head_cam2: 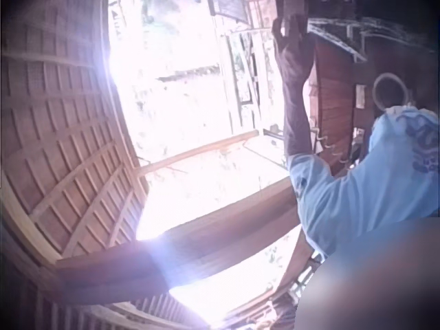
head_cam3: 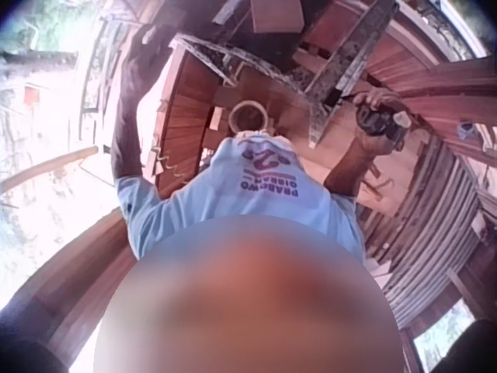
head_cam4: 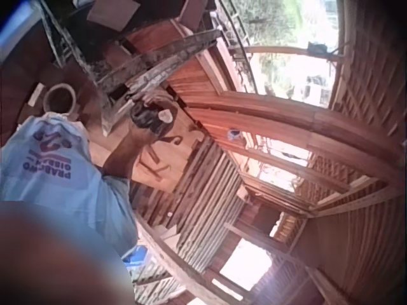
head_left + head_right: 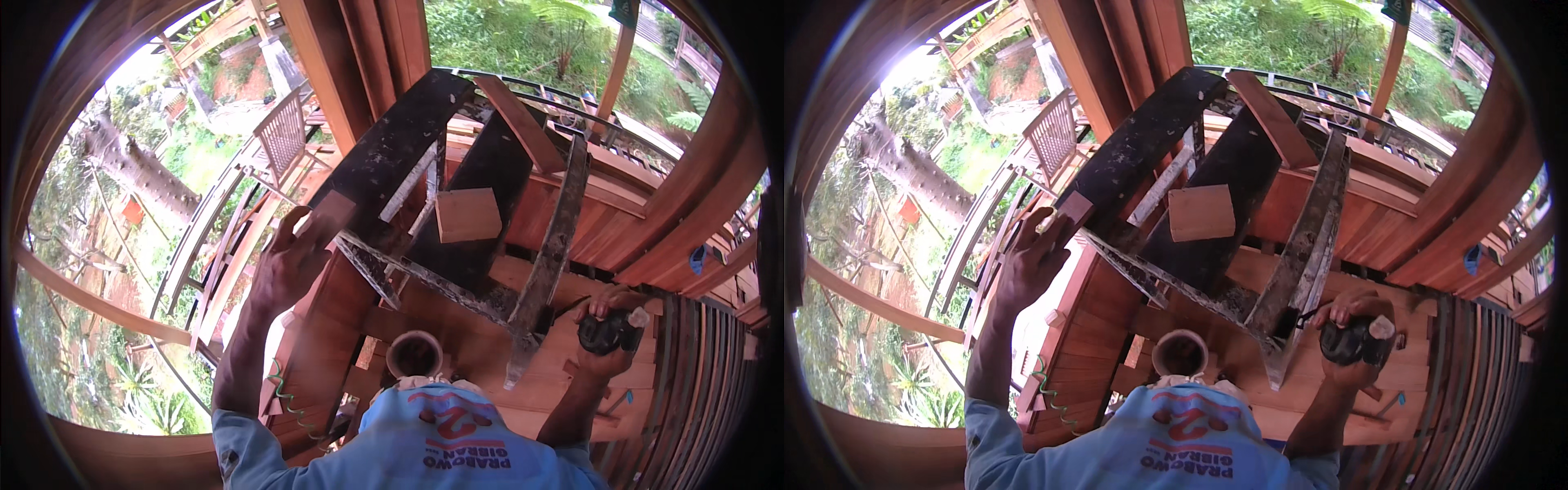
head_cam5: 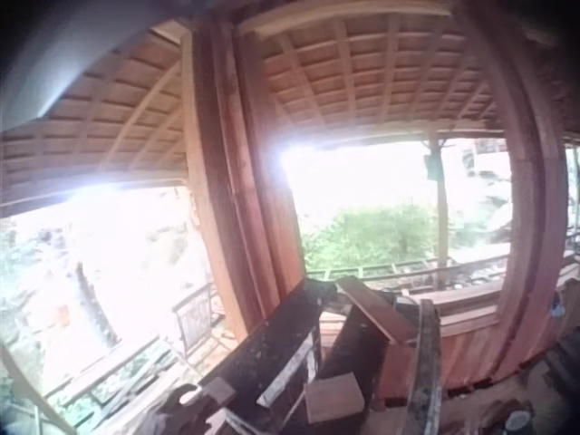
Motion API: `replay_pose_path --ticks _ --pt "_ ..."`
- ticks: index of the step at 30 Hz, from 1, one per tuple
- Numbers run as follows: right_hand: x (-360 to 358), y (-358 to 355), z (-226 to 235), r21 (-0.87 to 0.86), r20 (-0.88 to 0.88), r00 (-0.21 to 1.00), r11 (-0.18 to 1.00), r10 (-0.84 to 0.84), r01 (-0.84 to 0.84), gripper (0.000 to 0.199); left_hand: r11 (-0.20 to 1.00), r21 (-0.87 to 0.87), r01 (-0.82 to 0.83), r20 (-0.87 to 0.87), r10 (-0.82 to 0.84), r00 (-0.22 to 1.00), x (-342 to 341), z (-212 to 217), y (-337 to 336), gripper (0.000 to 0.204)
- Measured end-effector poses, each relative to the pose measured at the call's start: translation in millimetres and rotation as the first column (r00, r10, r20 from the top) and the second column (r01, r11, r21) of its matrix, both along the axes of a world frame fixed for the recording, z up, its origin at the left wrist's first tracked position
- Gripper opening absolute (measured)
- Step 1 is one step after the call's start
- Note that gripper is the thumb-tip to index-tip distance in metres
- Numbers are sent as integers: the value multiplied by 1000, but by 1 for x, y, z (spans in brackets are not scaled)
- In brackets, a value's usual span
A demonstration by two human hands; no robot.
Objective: The person measures and marks wooden planks with a tape measure, then uses a nail gun to attach small wooden blocks to a larger wooden frame. The person repeatedly measures, positions, and fastens pieces while working on an elevated wooden structure.
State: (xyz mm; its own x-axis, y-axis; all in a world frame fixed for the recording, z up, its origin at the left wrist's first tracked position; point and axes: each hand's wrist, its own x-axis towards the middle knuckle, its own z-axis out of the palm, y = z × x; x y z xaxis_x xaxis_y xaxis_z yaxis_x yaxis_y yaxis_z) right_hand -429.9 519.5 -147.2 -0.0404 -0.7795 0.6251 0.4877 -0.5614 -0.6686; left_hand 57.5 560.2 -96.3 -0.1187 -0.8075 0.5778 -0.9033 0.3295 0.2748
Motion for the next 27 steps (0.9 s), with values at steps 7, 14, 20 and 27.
replay_pose_path --ticks 7,14,20,27 --pt "16 11 21 -61 94 969 973 229 -224 67 955 113 273 -946 19 324 -4 -15 26 67" --pt "54 43 17 58 104 708 706 698 -705 77 964 22 266 -980 -31 196 -21 -28 33 68" --pt "74 57 -6 266 107 650 608 753 -748 70 955 -172 -242 -116 224 968 -17 -10 7 59" --pt "78 75 -22 434 31 516 453 856 -779 60 998 44 -42 37 41 998 10 31 9 65"
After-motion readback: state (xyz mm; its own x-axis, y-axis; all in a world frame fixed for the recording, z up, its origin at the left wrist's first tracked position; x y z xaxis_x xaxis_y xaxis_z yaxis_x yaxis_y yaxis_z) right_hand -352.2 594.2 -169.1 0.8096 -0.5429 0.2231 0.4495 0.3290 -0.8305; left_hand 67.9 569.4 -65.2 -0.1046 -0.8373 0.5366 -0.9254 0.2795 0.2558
